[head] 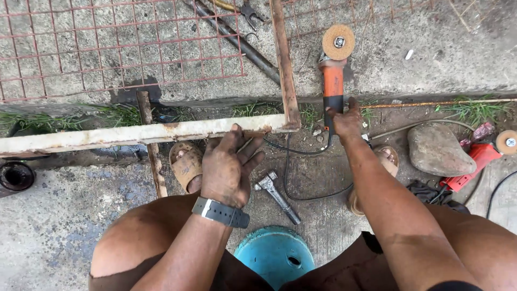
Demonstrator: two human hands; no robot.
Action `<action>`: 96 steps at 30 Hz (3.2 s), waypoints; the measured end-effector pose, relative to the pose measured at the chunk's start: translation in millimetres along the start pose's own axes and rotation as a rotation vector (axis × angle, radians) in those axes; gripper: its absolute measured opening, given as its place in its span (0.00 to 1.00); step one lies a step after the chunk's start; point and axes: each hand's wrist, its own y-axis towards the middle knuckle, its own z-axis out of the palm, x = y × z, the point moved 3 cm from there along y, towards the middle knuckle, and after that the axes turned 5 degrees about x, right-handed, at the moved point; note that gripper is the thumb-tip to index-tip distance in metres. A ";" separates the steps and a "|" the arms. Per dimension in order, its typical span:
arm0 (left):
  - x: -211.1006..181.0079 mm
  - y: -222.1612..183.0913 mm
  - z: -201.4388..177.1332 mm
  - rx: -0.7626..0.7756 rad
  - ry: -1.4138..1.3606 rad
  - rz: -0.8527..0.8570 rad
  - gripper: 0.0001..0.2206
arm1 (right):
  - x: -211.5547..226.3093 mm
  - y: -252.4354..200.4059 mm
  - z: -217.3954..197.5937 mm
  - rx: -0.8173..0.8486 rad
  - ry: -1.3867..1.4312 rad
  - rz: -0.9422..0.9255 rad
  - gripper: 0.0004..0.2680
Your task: Using an angle grinder to cut and shape metal frame components on the ground.
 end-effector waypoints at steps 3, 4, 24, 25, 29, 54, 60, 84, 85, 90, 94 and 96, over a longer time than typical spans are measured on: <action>1.6 -0.9 1.3 0.020 0.221 0.003 0.18 | -2.7 18.6 13.2 0.099 -0.021 -0.019 0.32; 1.6 -2.3 3.1 -0.027 0.126 -0.018 0.18 | 2.2 17.2 15.5 0.111 0.013 -0.019 0.29; 57.8 51.4 0.1 0.161 -0.154 0.156 0.25 | 37.6 -72.7 -125.5 0.106 0.887 -0.145 0.17; 55.6 50.0 3.4 0.169 -0.171 0.195 0.23 | 40.9 -82.3 -151.1 0.095 0.848 -0.170 0.17; 34.9 37.0 23.0 0.185 -0.292 0.235 0.08 | 80.2 -176.8 -270.1 0.192 0.712 -0.353 0.15; -9.0 51.4 67.7 0.622 -0.050 0.947 0.14 | 70.1 -272.0 -289.8 0.353 1.290 -0.365 0.22; -9.0 55.2 69.9 0.588 -0.058 0.914 0.15 | 66.2 -263.8 -287.8 0.336 1.312 -0.358 0.20; 2.4 66.7 61.7 0.589 -0.297 0.749 0.19 | 67.7 -282.5 -287.1 0.271 1.288 -0.342 0.23; 5.2 64.5 59.9 0.552 -0.300 0.706 0.19 | 67.3 -282.3 -287.3 0.284 1.280 -0.326 0.23; 18.7 55.2 44.9 0.479 -0.270 0.583 0.17 | 75.2 -284.3 -287.4 0.276 1.247 -0.328 0.24; 17.9 59.4 41.4 0.496 -0.280 0.540 0.22 | 73.5 -283.8 -286.3 0.280 1.226 -0.316 0.21; 14.7 58.6 41.1 0.466 -0.240 0.546 0.25 | 73.3 -284.6 -285.4 0.301 1.245 -0.318 0.20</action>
